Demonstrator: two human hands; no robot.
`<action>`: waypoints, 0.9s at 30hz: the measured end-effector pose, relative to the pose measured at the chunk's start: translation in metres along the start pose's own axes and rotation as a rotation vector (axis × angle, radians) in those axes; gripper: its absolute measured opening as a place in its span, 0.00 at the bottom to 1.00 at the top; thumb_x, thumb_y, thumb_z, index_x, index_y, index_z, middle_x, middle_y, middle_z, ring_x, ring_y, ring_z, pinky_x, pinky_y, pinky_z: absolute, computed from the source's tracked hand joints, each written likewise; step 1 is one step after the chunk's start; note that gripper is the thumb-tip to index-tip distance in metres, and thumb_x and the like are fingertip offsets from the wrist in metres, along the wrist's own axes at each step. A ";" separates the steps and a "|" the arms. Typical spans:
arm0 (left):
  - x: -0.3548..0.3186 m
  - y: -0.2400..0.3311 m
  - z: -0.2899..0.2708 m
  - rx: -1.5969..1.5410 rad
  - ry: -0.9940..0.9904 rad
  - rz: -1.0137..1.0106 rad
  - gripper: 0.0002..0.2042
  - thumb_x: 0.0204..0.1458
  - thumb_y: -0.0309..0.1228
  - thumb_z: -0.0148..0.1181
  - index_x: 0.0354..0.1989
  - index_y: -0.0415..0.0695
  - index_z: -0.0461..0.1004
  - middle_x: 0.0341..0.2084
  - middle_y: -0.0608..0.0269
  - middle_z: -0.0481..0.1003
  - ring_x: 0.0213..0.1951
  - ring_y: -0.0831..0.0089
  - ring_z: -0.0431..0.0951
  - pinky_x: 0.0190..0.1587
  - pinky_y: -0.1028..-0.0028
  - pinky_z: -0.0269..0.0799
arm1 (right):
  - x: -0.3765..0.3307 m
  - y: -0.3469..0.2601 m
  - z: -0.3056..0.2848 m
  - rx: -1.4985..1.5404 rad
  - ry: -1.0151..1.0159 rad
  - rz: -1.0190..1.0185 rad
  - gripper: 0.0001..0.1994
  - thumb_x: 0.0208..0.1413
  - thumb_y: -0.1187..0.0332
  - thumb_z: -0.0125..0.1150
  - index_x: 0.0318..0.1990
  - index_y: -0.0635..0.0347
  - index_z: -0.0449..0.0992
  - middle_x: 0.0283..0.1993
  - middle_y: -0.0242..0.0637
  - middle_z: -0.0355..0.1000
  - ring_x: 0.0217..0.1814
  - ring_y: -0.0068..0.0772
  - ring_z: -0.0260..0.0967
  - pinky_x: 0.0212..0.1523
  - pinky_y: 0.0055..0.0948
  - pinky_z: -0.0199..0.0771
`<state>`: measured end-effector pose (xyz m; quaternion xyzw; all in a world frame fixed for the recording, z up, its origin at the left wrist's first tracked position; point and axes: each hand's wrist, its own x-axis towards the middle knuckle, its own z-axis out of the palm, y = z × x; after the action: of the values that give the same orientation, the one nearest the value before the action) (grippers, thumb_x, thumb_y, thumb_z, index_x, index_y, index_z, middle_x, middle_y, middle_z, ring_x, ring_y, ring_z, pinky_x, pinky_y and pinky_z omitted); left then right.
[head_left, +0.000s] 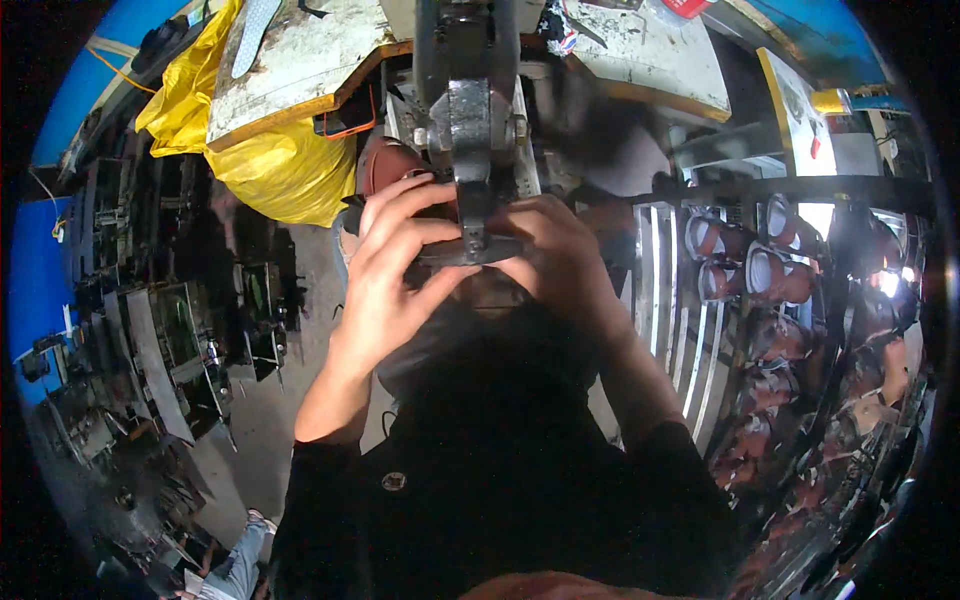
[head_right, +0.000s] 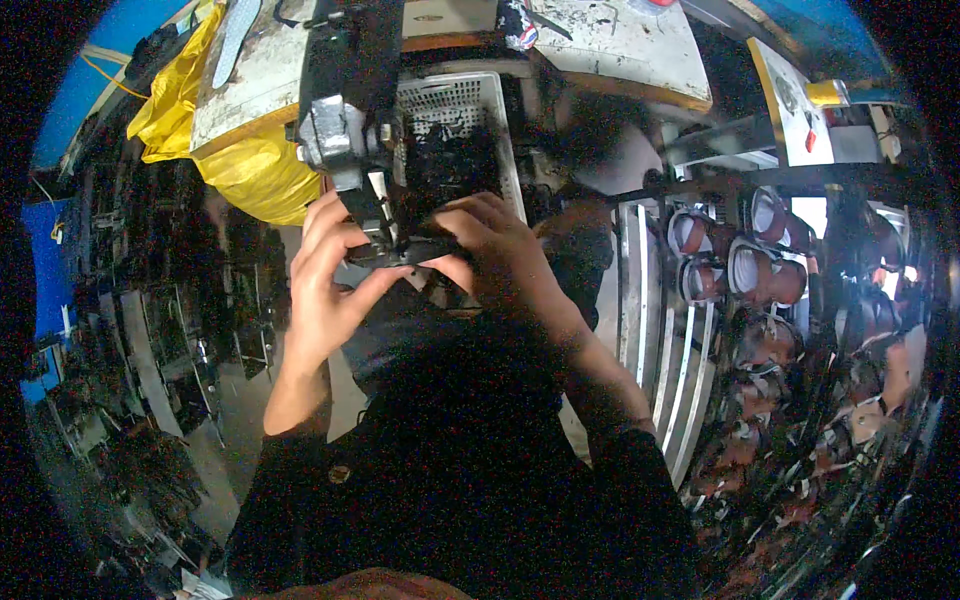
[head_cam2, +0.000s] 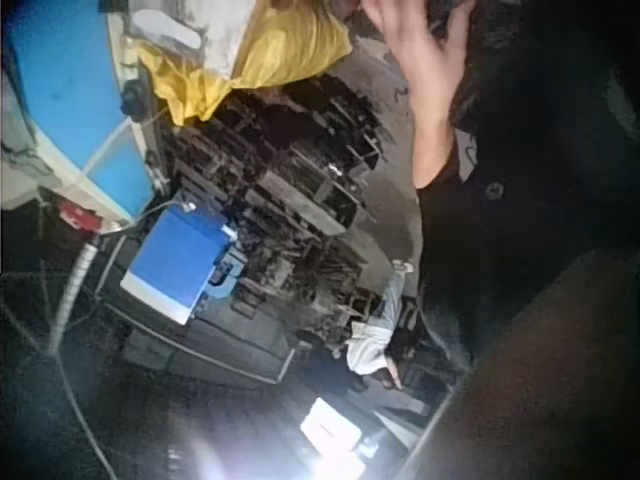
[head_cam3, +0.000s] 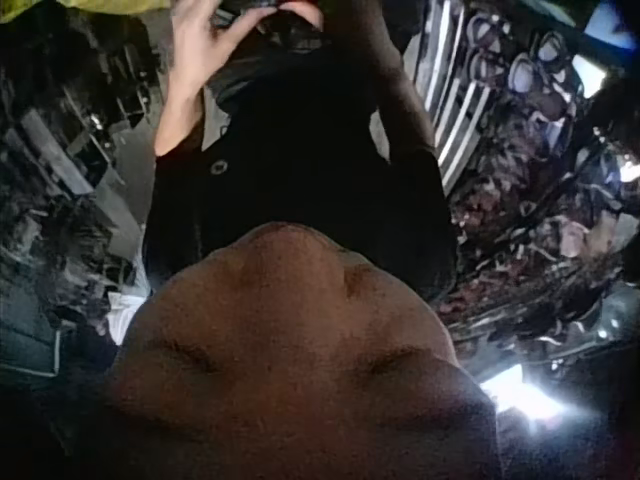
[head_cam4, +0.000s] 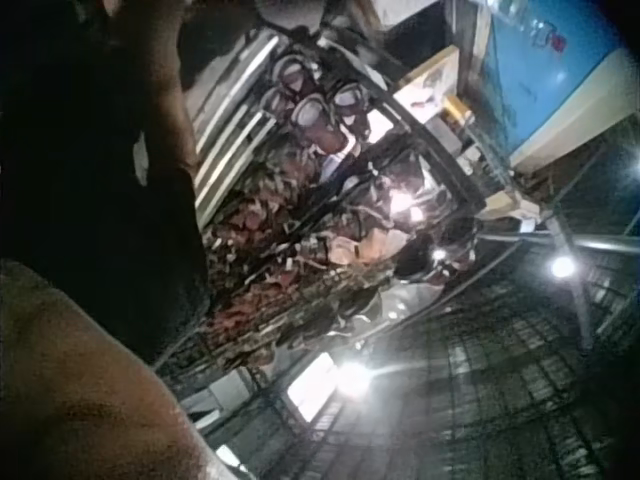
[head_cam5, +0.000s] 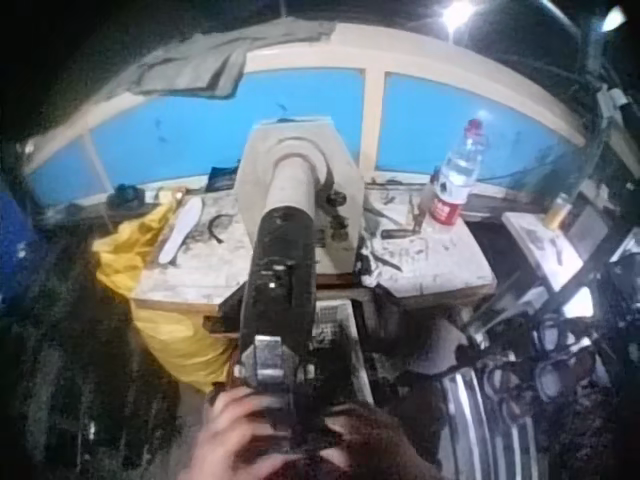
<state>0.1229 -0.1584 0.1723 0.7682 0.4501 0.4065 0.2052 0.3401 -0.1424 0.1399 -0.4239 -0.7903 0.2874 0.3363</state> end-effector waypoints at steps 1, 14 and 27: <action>0.000 0.000 0.001 -0.039 0.002 -0.027 0.19 0.34 0.23 0.76 0.36 0.39 0.74 0.50 0.51 0.74 0.56 0.48 0.70 0.57 0.56 0.65 | 0.000 0.000 -0.003 -0.013 -0.016 -0.012 0.19 0.44 0.68 0.71 0.44 0.58 0.73 0.45 0.42 0.73 0.50 0.50 0.70 0.50 0.42 0.72; -0.011 0.000 0.015 -0.278 0.008 -0.212 0.17 0.36 0.22 0.74 0.36 0.41 0.74 0.52 0.54 0.74 0.55 0.55 0.72 0.56 0.61 0.66 | 0.004 -0.024 -0.034 -0.187 -0.104 -0.047 0.19 0.43 0.65 0.71 0.43 0.58 0.75 0.41 0.39 0.73 0.46 0.47 0.70 0.47 0.41 0.72; -0.027 -0.006 0.030 -0.684 0.070 -0.419 0.20 0.40 0.11 0.68 0.42 0.40 0.73 0.56 0.54 0.69 0.55 0.68 0.72 0.55 0.70 0.70 | 0.007 -0.030 -0.034 -0.176 -0.055 -0.085 0.20 0.38 0.66 0.76 0.42 0.55 0.77 0.43 0.37 0.72 0.45 0.46 0.70 0.46 0.39 0.72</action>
<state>0.1370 -0.1767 0.1382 0.5329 0.4425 0.5080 0.5120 0.3490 -0.1447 0.1849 -0.4099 -0.8387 0.2138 0.2879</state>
